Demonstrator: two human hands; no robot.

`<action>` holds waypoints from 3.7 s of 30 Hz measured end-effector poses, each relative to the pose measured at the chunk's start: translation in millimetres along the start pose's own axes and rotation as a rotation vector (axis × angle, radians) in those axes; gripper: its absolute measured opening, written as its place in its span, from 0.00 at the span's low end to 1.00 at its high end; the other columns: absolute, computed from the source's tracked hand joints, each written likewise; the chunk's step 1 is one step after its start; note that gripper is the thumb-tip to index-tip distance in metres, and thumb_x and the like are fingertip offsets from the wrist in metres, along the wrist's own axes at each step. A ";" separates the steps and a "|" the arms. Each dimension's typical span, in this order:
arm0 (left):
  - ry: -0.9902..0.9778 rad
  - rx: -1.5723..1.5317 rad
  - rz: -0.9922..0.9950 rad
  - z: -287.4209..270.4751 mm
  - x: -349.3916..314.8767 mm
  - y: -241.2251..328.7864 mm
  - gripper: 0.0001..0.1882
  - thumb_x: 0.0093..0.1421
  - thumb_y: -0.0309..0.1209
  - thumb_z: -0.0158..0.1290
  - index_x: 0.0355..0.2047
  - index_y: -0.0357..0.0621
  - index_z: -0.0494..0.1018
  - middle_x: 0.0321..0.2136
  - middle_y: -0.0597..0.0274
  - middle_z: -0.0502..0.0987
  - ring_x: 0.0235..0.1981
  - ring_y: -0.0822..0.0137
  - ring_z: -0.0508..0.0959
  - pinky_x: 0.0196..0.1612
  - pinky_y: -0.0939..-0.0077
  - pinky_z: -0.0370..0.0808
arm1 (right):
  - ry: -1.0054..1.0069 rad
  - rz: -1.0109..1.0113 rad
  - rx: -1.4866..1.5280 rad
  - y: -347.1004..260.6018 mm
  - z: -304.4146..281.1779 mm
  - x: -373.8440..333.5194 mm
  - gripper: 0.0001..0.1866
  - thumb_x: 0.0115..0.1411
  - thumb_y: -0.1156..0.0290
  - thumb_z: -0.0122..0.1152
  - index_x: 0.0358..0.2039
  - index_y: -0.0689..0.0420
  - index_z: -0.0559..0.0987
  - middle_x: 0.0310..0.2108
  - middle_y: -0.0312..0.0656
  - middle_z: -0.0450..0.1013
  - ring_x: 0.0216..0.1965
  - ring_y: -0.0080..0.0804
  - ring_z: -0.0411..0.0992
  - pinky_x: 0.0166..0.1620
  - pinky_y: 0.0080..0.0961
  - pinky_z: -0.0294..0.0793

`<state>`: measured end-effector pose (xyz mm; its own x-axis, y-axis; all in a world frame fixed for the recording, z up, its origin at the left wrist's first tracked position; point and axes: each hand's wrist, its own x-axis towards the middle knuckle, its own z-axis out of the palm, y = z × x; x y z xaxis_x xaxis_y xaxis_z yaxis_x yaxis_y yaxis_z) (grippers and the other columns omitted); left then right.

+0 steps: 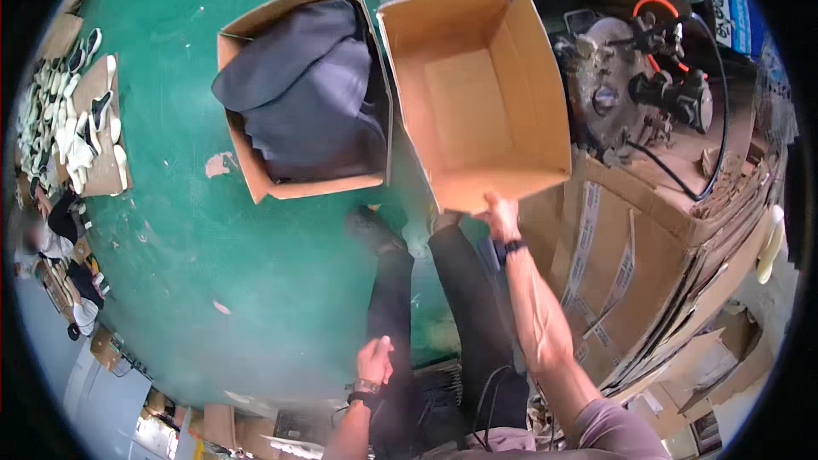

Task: The recorder sprays adhesive onto black shoe components and arranges them on a drying rack.

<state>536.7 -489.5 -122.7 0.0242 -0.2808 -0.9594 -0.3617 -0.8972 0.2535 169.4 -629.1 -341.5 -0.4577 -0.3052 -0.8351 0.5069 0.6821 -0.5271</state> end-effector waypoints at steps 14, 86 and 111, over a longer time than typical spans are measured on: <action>0.027 -0.127 -0.178 5.0 6.8 10.9 0.26 0.71 0.49 0.54 0.28 0.36 0.76 0.08 0.63 0.66 0.05 0.69 0.66 0.07 0.70 0.59 | 0.015 0.082 0.211 -53.7 -61.2 -316.3 0.24 0.64 0.77 0.59 0.61 0.63 0.70 0.53 0.44 0.75 0.53 0.39 0.77 0.50 0.37 0.83; 0.123 -0.505 -0.110 26.4 3.6 55.6 0.24 0.74 0.49 0.52 0.41 0.37 0.77 0.13 0.71 0.61 0.08 0.73 0.62 0.12 0.74 0.62 | -0.483 -0.492 0.575 -431.8 100.6 20.9 0.13 0.65 0.76 0.54 0.48 0.69 0.75 0.52 0.55 0.77 0.57 0.50 0.75 0.70 0.52 0.70; -0.893 0.084 0.504 110.0 -58.0 231.2 0.29 0.70 0.33 0.59 0.69 0.43 0.67 0.61 0.50 0.76 0.63 0.58 0.76 0.62 0.63 0.75 | -0.515 -0.387 0.406 -528.1 99.8 34.3 0.39 0.74 0.39 0.43 0.68 0.62 0.67 0.66 0.59 0.68 0.63 0.52 0.71 0.62 0.51 0.76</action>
<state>349.2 -643.1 -22.0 -0.8380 -0.2311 -0.4944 -0.2028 -0.7091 0.6753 -41.1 -1066.0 -107.6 -0.3086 -0.8125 -0.4946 0.6542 0.1961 -0.7304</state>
